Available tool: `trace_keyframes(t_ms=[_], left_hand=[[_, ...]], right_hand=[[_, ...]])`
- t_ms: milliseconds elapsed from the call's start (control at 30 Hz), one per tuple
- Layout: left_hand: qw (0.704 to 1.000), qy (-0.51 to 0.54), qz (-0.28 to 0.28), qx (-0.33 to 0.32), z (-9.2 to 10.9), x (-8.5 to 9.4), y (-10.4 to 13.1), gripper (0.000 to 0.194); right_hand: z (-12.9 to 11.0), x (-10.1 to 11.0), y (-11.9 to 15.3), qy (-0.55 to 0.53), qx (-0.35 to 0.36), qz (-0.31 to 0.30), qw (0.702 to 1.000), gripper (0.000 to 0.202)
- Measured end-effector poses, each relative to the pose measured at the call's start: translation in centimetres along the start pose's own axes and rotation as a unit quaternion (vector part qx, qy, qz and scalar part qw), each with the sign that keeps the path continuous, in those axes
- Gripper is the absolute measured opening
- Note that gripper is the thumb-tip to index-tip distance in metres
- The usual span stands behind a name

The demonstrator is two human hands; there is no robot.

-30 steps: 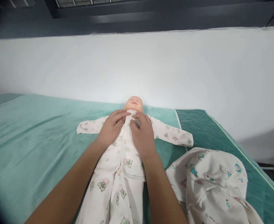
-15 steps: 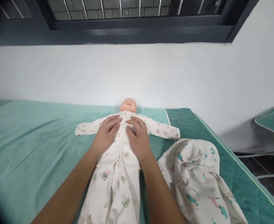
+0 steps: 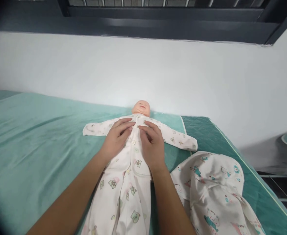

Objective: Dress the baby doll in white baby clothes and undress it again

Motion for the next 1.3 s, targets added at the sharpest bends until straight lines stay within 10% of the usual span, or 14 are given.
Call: trace_keyframes(t_ms=[1300], left_hand=[[0.999,-0.024,-0.013,-0.018,-0.1,-0.3,0.1,0.033]], right_hand=[[-1.7,-0.8,0.6,0.140,0.088,-0.046,0.985,0.035]])
Point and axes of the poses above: each hand's wrist, its own y-axis away from the middle knuckle, its own x-axis out of the back of the hand, z = x × y, the point moved 6 cm from there along -y, towards the middle knuckle, and after that the axes turned 6 degrees about -z, right-handed, at the moved point
